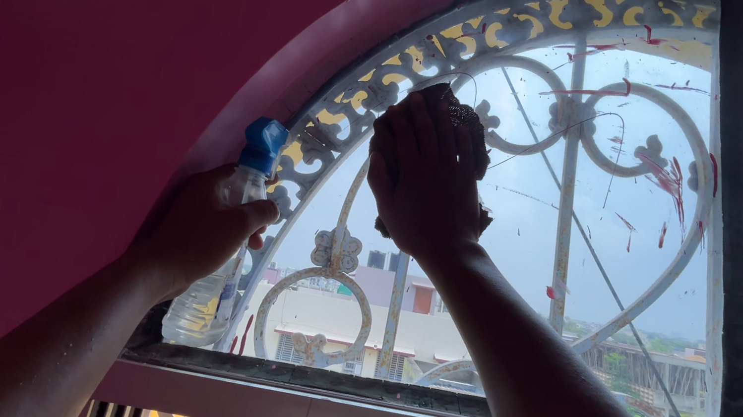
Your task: The person cleans a window with a cloth and a spray bottle, wiping the glass and the frame.
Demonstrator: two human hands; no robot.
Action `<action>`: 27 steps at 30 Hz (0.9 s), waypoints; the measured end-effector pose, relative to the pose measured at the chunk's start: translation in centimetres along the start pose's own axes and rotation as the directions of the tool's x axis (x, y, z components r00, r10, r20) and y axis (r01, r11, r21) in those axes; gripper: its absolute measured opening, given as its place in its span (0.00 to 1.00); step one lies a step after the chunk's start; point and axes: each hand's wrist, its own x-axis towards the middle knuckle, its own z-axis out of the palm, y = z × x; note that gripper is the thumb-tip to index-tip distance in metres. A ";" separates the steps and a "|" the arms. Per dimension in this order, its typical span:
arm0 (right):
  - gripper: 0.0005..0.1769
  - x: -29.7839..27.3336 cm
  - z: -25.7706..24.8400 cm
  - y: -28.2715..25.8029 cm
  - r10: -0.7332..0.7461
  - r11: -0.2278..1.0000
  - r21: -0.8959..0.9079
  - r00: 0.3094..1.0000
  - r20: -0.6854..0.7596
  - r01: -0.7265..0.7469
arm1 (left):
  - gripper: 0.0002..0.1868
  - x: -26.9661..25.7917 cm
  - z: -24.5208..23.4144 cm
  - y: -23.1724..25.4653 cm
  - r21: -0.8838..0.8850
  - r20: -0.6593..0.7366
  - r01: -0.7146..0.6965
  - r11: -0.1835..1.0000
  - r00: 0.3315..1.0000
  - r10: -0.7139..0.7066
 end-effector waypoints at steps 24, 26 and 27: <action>0.20 1.4 0.7 -0.2 0.113 0.989 -0.085 0.992 -0.050 -0.117 | 0.20 -0.1 0.1 -0.5 -0.070 0.003 -0.030 0.997 1.000 0.030; 0.18 1.7 0.8 -1.3 0.105 0.994 -0.022 0.993 0.046 -0.104 | 0.19 0.2 0.1 -0.5 -0.044 -0.008 -0.034 0.998 0.999 0.033; 0.17 1.6 0.8 -2.1 0.089 0.995 0.039 0.985 0.147 -0.096 | 0.19 0.3 0.1 -0.6 -0.023 -0.014 -0.035 0.999 0.999 0.034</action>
